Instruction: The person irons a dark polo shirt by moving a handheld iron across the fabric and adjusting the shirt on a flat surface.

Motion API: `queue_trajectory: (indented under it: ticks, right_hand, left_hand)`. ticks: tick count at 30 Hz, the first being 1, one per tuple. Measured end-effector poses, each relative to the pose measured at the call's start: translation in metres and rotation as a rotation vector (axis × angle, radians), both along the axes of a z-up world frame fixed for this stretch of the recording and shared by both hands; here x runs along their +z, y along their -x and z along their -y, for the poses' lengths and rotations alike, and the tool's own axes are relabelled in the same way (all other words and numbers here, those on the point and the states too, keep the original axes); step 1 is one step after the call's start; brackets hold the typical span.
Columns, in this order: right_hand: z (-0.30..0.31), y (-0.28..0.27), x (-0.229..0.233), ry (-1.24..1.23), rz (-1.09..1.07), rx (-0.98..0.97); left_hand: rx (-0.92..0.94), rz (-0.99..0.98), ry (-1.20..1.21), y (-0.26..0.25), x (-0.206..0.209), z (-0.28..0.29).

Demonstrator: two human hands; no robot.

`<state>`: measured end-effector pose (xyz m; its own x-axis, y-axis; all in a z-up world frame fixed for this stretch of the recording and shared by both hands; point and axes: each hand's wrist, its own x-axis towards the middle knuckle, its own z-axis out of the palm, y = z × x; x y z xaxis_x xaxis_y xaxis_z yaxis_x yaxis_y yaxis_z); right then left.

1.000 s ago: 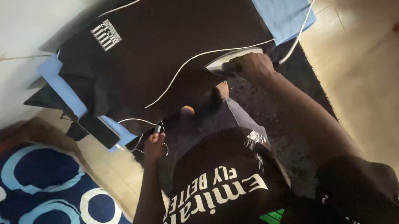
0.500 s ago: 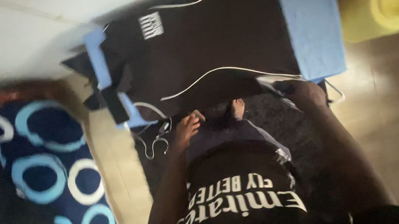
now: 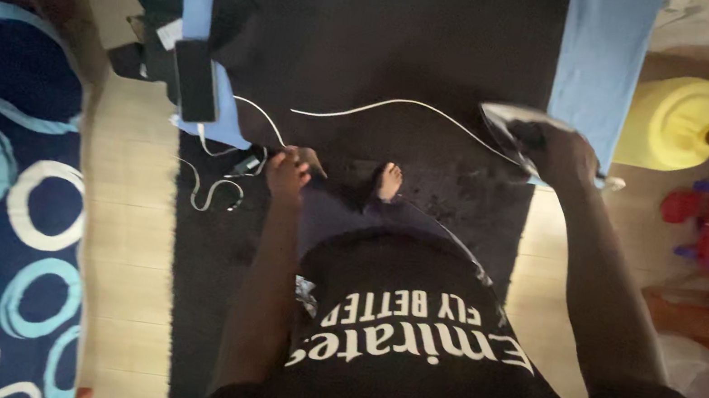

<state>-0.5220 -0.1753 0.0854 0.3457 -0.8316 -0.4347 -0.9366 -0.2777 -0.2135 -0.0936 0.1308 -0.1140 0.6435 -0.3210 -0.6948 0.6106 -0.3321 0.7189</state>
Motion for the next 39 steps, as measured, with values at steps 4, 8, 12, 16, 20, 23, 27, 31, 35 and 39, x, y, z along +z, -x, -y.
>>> queue_trajectory:
  ticks: [4, 8, 12, 16, 20, 23, 27, 31, 35, 39]
  right_hand:
    - [0.037, -0.030, -0.013, -0.016, 0.181, 0.077]
    - [0.039, -0.052, -0.045, -0.200, 0.250, -0.001]
    - [0.025, -0.061, -0.035, -0.054, 0.177, 0.050]
    - [-0.005, -0.059, -0.031, 0.015, 0.170, -0.131]
    - [0.005, -0.044, -0.025, -0.094, -0.036, -0.051]
    - [0.002, -0.030, -0.017, -0.012, 0.057, -0.113]
    - [-0.003, -0.042, -0.009, 0.000, 0.194, -0.155]
    - [0.005, -0.098, -0.014, 0.003, -0.104, -0.046]
    - [0.013, -0.191, -0.032, -0.098, 0.118, 0.158]
    - [-0.001, -0.294, -0.029, -0.227, 0.206, 0.205]
  left_hand:
    - [0.084, -0.127, -0.049, 0.006, -0.003, -0.003]
    - [-0.014, -0.084, 0.089, -0.004, -0.002, -0.004]
    - [-0.125, 0.224, -0.031, -0.045, 0.002, -0.007]
    - [-0.097, 0.320, -0.200, -0.070, -0.003, -0.016]
    - [-0.370, 0.583, -0.104, -0.074, -0.004, -0.021]
    - [-0.326, 0.781, -0.383, -0.071, -0.013, -0.012]
    - [-0.154, 0.423, -0.193, -0.080, -0.020, -0.009]
    - [-0.421, 0.515, -0.334, -0.092, -0.022, -0.021]
    - [-0.474, 0.380, -0.333, -0.094, -0.024, -0.024]
    - [-0.451, 0.412, -0.284, -0.092, -0.028, -0.030]
